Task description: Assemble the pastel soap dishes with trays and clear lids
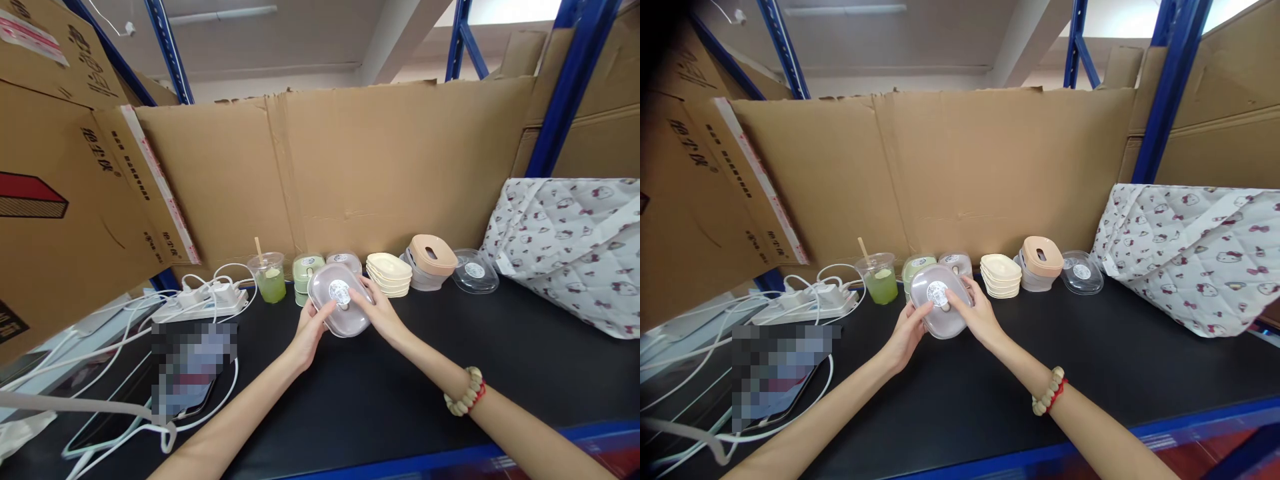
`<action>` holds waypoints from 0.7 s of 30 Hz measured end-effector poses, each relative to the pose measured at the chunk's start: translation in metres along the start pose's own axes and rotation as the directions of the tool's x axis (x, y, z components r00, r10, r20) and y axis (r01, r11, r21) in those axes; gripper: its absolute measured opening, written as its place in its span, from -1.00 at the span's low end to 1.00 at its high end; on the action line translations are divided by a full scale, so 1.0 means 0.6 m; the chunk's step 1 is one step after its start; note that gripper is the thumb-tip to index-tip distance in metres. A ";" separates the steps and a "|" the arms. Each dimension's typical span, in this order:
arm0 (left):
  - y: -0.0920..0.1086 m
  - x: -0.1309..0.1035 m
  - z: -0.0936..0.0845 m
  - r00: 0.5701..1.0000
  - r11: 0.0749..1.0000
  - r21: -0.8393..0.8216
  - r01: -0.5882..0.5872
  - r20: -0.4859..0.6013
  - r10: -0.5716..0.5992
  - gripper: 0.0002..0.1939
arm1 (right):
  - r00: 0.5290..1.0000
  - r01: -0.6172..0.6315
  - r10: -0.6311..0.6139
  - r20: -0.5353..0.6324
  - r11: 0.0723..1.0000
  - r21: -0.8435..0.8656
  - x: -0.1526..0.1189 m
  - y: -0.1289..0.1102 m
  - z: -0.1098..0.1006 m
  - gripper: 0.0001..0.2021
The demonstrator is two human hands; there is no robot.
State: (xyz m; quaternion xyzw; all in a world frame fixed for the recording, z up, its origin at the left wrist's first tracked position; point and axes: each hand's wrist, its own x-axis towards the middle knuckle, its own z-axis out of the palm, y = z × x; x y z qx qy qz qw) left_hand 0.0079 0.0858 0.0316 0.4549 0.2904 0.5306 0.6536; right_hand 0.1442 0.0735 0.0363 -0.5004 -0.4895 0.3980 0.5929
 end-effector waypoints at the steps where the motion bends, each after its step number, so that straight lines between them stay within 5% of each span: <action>1: 0.001 0.000 0.000 1.000 1.000 0.016 -0.002 0.011 0.002 -0.35 | 1.000 -0.024 0.024 0.019 1.000 0.009 0.000 -0.004 0.000 -0.32; 5: 0.003 0.000 0.001 1.000 0.999 0.032 -0.005 0.031 0.004 -0.36 | 0.997 -0.078 0.078 0.017 0.995 0.068 -0.006 -0.022 0.004 -0.43; 12: 0.007 0.003 0.000 0.990 0.970 0.194 -0.144 0.019 0.143 -0.26 | 0.993 -0.097 0.091 0.073 0.992 0.085 -0.010 -0.023 0.003 -0.28; 15: 0.011 0.008 -0.005 0.963 0.910 0.317 -0.266 0.115 0.242 -0.34 | 0.989 -0.066 0.057 0.136 0.996 0.060 -0.006 -0.017 -0.004 -0.26; 21: 0.005 0.005 -0.015 0.924 0.787 0.494 -0.370 0.282 0.257 -0.44 | 0.975 0.112 -0.118 0.189 0.993 0.041 0.003 -0.008 -0.015 -0.32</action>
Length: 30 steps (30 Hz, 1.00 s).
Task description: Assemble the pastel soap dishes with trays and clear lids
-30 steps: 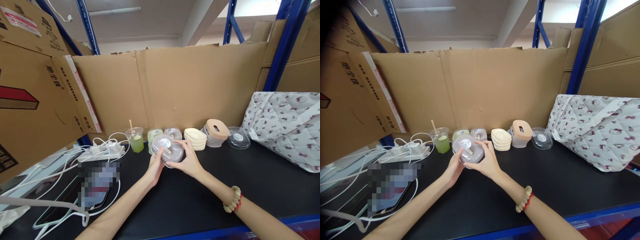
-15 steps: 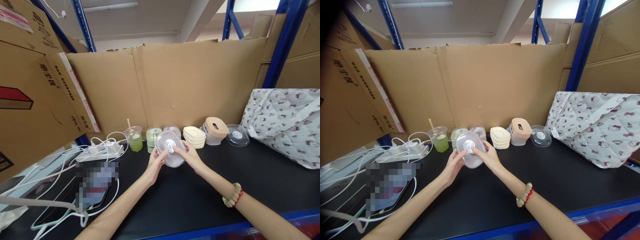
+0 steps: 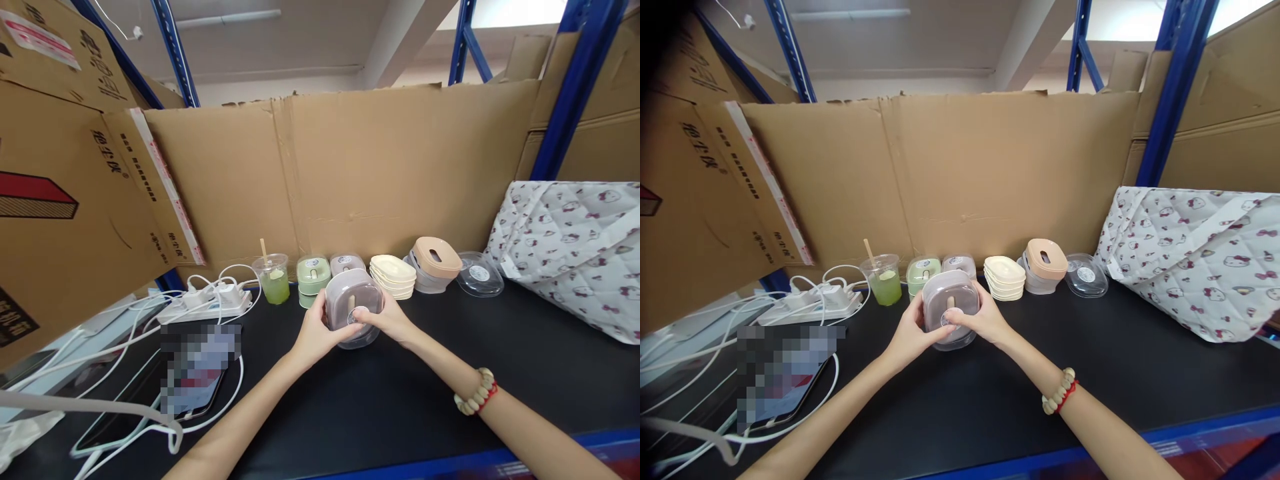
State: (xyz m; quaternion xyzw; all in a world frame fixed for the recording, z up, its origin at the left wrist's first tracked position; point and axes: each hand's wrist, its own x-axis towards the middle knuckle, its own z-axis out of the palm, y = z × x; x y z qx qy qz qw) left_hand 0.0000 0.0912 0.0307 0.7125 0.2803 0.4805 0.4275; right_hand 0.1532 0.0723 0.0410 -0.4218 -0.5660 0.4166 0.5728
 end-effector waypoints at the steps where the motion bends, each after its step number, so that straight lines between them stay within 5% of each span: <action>1: 0.000 -0.001 0.000 1.000 1.000 -0.002 -0.005 -0.007 0.005 -0.45 | 1.000 0.008 -0.008 -0.014 1.000 -0.017 0.000 0.001 0.000 -0.34; 5: 0.004 0.000 -0.005 1.000 0.997 -0.081 -0.007 -0.024 0.005 -0.41 | 0.994 -0.021 0.022 -0.108 1.000 0.006 -0.003 -0.003 0.006 -0.32; 9: 0.010 0.004 -0.011 0.993 0.981 -0.169 0.101 0.078 -0.089 -0.22 | 0.968 -0.078 0.118 -0.223 0.981 0.178 -0.003 -0.011 0.012 -0.13; 14: 0.012 0.002 -0.001 0.972 0.956 -0.194 0.221 0.117 -0.202 -0.32 | 0.948 -0.203 0.255 -0.188 0.945 0.255 -0.001 -0.017 0.006 0.01; 30: 0.018 0.007 -0.004 0.939 0.844 -0.432 0.318 0.018 -0.344 -0.33 | 0.967 -0.249 0.253 0.004 0.947 0.202 -0.002 -0.022 -0.003 -0.44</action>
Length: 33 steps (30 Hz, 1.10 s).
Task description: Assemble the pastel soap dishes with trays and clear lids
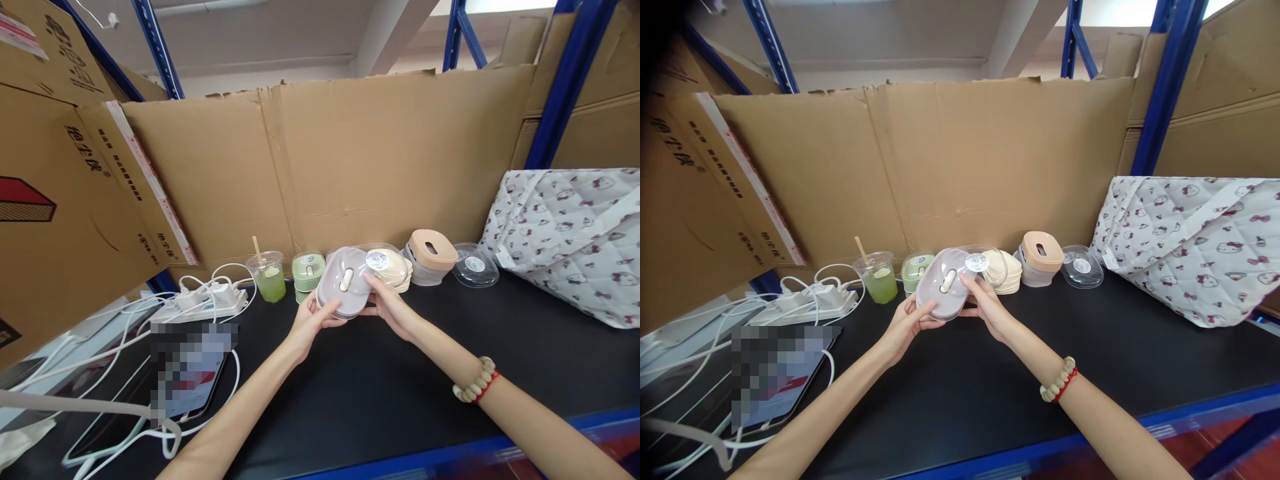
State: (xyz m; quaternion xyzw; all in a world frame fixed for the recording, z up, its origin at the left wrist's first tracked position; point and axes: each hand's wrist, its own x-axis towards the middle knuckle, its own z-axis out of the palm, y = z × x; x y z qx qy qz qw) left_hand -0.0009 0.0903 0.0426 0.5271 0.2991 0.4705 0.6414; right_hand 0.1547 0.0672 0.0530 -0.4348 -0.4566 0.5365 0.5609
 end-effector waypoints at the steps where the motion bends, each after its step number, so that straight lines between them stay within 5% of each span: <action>1: 0.001 0.001 -0.001 1.000 1.000 -0.012 0.005 0.021 -0.005 -0.31 | 1.000 -0.003 0.003 0.010 1.000 -0.013 0.000 0.000 -0.001 -0.45; 5: 0.004 0.003 -0.005 0.985 0.988 -0.102 0.114 0.139 -0.099 -0.34 | 0.999 -0.034 0.036 0.032 0.997 -0.073 -0.002 -0.005 -0.008 -0.45; 9: -0.001 0.004 -0.007 0.968 0.954 -0.175 0.242 0.102 -0.227 -0.43 | 0.964 -0.125 0.164 0.207 0.974 -0.189 -0.008 -0.016 -0.015 -0.38; 12: -0.005 0.006 -0.005 0.961 0.947 -0.163 0.277 0.038 -0.275 -0.50 | 0.967 -0.150 0.190 0.168 0.963 -0.222 -0.006 -0.016 -0.017 -0.28; 17: -0.007 0.006 0.001 0.952 0.946 -0.140 0.294 -0.049 -0.303 -0.58 | 0.982 -0.005 -0.045 -0.185 0.966 -0.257 0.011 0.003 -0.020 0.07; 22: -0.012 0.000 0.008 0.947 0.933 -0.162 0.321 0.025 -0.321 -0.56 | 0.922 0.232 -0.372 -0.110 0.756 -0.611 0.016 0.020 -0.022 -0.11; 28: -0.018 0.004 0.006 0.937 0.919 -0.182 0.349 0.097 -0.337 -0.45 | 0.970 0.201 -0.234 0.070 0.601 -0.774 0.004 0.016 -0.021 0.06; 33: -0.029 0.007 -0.001 0.857 0.850 -0.146 0.506 0.197 -0.477 -0.24 | 0.987 0.157 -0.115 0.110 0.592 -0.791 -0.002 0.017 -0.013 -0.20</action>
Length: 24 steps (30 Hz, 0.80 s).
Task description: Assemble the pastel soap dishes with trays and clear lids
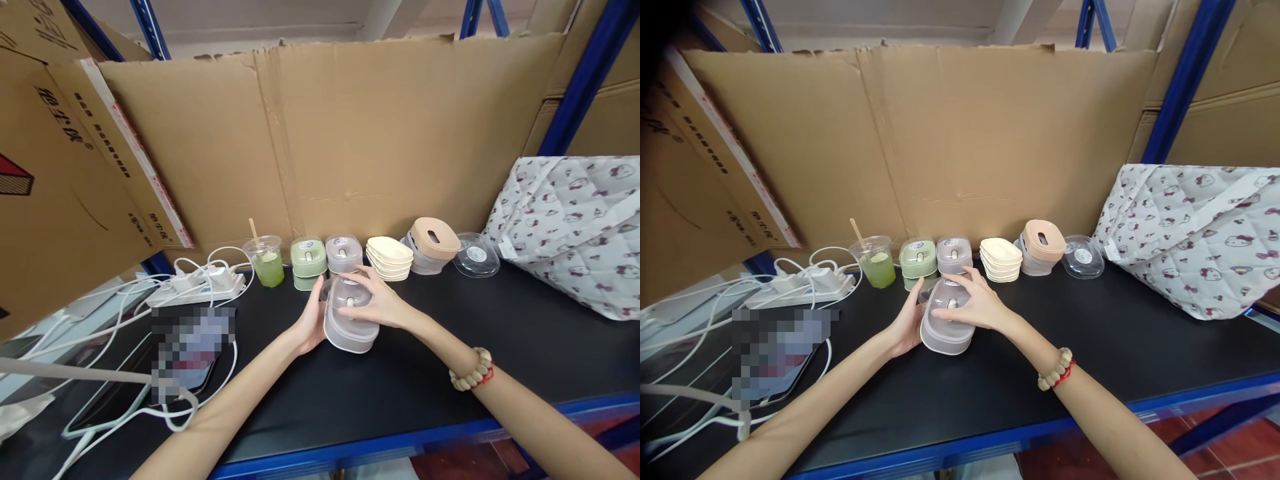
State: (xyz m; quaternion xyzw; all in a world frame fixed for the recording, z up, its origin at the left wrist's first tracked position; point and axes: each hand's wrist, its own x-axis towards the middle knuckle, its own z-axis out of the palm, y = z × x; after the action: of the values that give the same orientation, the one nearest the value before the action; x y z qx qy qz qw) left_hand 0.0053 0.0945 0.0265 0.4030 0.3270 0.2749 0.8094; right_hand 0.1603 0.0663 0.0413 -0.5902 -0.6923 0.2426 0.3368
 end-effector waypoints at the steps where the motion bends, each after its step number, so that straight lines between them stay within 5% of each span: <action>1: -0.003 0.001 -0.001 1.000 1.000 0.010 0.019 0.001 -0.019 -0.23 | 1.000 -0.014 0.014 0.004 1.000 0.006 0.000 0.000 0.002 -0.25; 7: -0.011 0.005 -0.002 0.999 0.998 0.059 0.035 -0.012 -0.035 -0.18 | 1.000 0.018 -0.017 -0.022 0.998 0.055 0.005 0.008 0.015 -0.47; 16: 0.007 0.005 0.003 0.985 0.994 -0.012 0.107 -0.137 -0.108 -0.24 | 0.953 0.266 -0.248 -0.173 0.960 0.090 0.012 0.026 0.020 -0.37; 24: 0.008 0.000 0.014 0.960 0.991 -0.135 0.000 -0.278 -0.038 -0.61 | 0.917 0.398 -0.399 0.013 0.916 0.051 0.010 0.031 0.005 -0.31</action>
State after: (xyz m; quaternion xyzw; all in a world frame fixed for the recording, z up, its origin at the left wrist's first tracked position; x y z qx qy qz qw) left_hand 0.0110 0.0930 0.0342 0.3018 0.4229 0.3428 0.7827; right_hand 0.1701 0.0759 0.0268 -0.4260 -0.7957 0.1921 0.3852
